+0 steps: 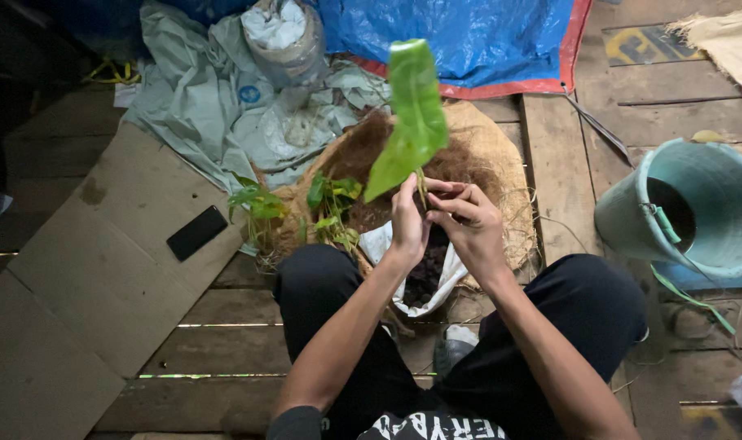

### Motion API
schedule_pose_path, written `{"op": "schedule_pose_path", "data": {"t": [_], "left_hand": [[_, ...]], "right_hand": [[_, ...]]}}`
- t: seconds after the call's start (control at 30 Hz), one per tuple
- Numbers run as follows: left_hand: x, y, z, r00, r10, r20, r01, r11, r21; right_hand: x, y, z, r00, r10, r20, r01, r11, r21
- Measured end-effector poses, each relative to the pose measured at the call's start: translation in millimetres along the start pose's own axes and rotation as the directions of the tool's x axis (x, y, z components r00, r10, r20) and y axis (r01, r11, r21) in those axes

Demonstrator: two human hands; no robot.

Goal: The person sits on a wooden floor and wraps soil around the roots of a small plant by hand. They repeatedly add soil from a white bag and press it into a compact ball around the root zone.

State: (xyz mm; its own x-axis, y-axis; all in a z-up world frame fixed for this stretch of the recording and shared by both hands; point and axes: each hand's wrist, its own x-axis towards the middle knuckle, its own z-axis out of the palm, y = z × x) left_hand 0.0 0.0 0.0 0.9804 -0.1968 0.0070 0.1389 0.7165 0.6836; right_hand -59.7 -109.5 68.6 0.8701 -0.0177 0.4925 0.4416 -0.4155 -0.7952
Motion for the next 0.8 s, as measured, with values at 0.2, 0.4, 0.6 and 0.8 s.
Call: {"op": "schedule_pose_path", "data": {"t": [0.2,0.4,0.6,0.8], "left_hand": [[-1.1,8.5,13.5,0.998,0.017,0.052,-0.017,1.000,-0.002],[-2.7,28.1,26.4,0.989,-0.104,0.108,0.124,0.973,-0.194],[-5.9,27.0,30.9,0.980,-0.121,0.158,0.146,0.977,-0.156],[-10.3,34.3,39.0,0.977,-0.064,0.205,0.080,0.994,-0.074]], "right_hand": [[1.6,-6.9,-1.6,1.000,0.028,-0.007,-0.028,0.996,-0.079],[5.5,-16.0,-10.7,0.991,-0.136,0.017,0.137,0.986,-0.097],[7.1,-20.6,-21.6,0.999,0.014,0.040,-0.015,0.999,0.043],[9.0,-16.6,-26.9,0.994,0.108,0.019,-0.110,0.990,0.088]]}}
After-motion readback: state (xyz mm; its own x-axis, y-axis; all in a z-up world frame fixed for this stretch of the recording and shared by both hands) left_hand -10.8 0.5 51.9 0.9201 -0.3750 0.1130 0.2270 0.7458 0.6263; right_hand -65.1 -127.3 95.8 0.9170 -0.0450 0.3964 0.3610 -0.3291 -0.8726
